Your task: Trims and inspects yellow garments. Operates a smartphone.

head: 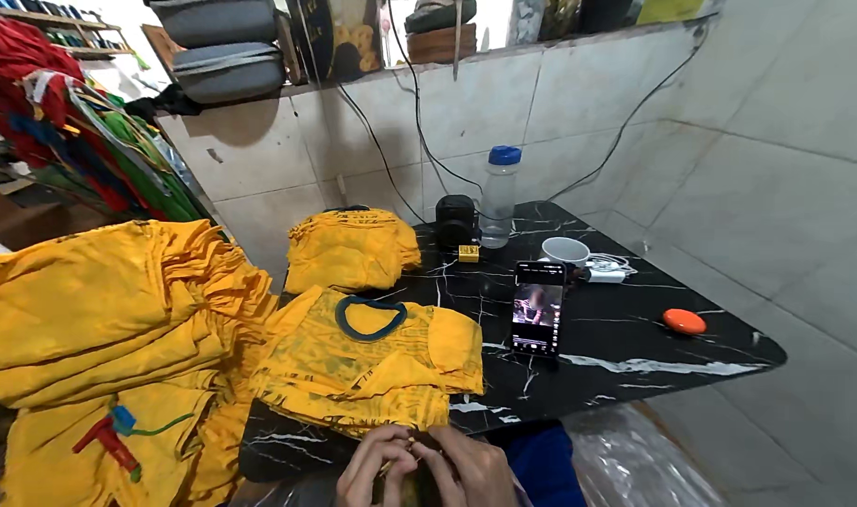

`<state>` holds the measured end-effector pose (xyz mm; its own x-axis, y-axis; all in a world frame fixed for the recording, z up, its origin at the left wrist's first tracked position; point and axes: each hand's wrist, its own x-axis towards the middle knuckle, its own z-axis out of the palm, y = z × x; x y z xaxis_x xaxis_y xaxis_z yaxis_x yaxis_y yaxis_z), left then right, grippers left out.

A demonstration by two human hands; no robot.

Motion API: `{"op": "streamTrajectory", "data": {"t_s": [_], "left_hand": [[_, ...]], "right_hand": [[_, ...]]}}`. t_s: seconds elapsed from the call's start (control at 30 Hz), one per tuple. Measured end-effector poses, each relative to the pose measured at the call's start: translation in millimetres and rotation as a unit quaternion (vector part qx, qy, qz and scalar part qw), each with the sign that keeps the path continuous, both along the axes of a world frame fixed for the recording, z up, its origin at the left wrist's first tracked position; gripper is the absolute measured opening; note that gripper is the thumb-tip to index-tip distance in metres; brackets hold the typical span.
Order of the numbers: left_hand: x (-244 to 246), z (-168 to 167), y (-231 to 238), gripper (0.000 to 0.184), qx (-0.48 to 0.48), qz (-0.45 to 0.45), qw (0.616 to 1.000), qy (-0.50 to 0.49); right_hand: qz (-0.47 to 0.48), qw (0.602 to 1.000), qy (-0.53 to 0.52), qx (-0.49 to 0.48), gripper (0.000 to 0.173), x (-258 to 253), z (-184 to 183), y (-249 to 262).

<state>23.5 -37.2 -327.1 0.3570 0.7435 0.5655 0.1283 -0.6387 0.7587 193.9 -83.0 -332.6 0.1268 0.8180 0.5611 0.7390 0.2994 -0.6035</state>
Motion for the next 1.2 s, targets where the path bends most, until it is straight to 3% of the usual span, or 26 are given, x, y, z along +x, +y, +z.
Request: {"op": "streamTrajectory", "data": {"t_s": [0.07, 0.17, 0.23, 0.33, 0.4, 0.53, 0.6, 0.7, 0.77, 0.87, 0.93, 1.0, 1.07, 1.2], "left_hand": [[0.4, 0.4, 0.1, 0.009, -0.004, -0.002, 1.0, -0.012], [-2.5, 2.9, -2.3, 0.006, -0.011, 0.013, 1.0, -0.02], [-9.5, 7.3, -7.1, 0.009, -0.022, 0.002, 0.999, 0.039], [-23.5, 9.3, -3.8, 0.021, -0.034, -0.145, 0.965, 0.217], [-29.1, 7.9, 1.4, 0.026, -0.015, -0.171, 0.949, 0.266], [-31.8, 11.4, 10.6, 0.009, 0.05, -0.033, 0.985, 0.16], [-26.4, 13.3, 14.5, 0.014, 0.07, 0.024, 0.987, 0.143], [-13.9, 13.6, 14.3, 0.038, 0.061, 0.084, 0.972, 0.21], [-6.1, 15.4, 14.2, 0.029, 0.024, 0.074, 0.965, 0.25], [2.6, 19.1, 23.0, 0.021, -0.002, 0.081, 0.987, 0.141], [2.3, 27.6, 33.3, 0.041, 0.006, 0.04, 0.997, 0.058], [-0.9, 28.4, 41.4, 0.043, 0.032, 0.019, 0.998, 0.049], [-6.6, 22.0, 43.3, 0.03, 0.066, 0.027, 0.991, 0.11], [-21.1, 5.9, 47.5, 0.026, 0.108, 0.033, 0.957, 0.266]], "right_hand": [[0.008, 0.987, 0.153, -0.042, 0.031, -6.5, 0.9, 2.2], [0.076, 0.925, 0.362, -0.088, 0.015, -7.8, 6.7, 7.5], [0.093, 0.906, 0.402, -0.095, 0.009, -3.6, 5.9, 11.7], [0.12, 0.897, 0.415, -0.093, 0.009, 4.2, 0.9, 14.9], [0.133, 0.881, 0.44, -0.111, 0.009, 7.2, 0.2, 13.7], [0.121, 0.825, 0.529, -0.16, 0.011, 5.8, -0.6, 11.7], [0.112, 0.815, 0.542, -0.171, 0.011, 5.5, 3.2, 10.7], [0.111, 0.839, 0.513, -0.145, 0.01, 4.2, 7.0, 8.9], [0.128, 0.858, 0.487, -0.105, 0.009, 4.2, 8.1, 8.3], [0.136, 0.884, 0.443, -0.066, 0.012, 5.1, 6.6, 8.3], [0.128, 0.91, 0.388, -0.074, 0.012, 7.8, 1.0, 8.1], [0.107, 0.931, 0.334, -0.1, 0.013, 8.6, -9.1, 8.9], [0.096, 0.943, 0.298, -0.11, 0.014, 9.0, -15.9, 8.9], [0.084, 0.95, 0.28, -0.112, 0.015, 8.8, -18.0, 7.2]]}}
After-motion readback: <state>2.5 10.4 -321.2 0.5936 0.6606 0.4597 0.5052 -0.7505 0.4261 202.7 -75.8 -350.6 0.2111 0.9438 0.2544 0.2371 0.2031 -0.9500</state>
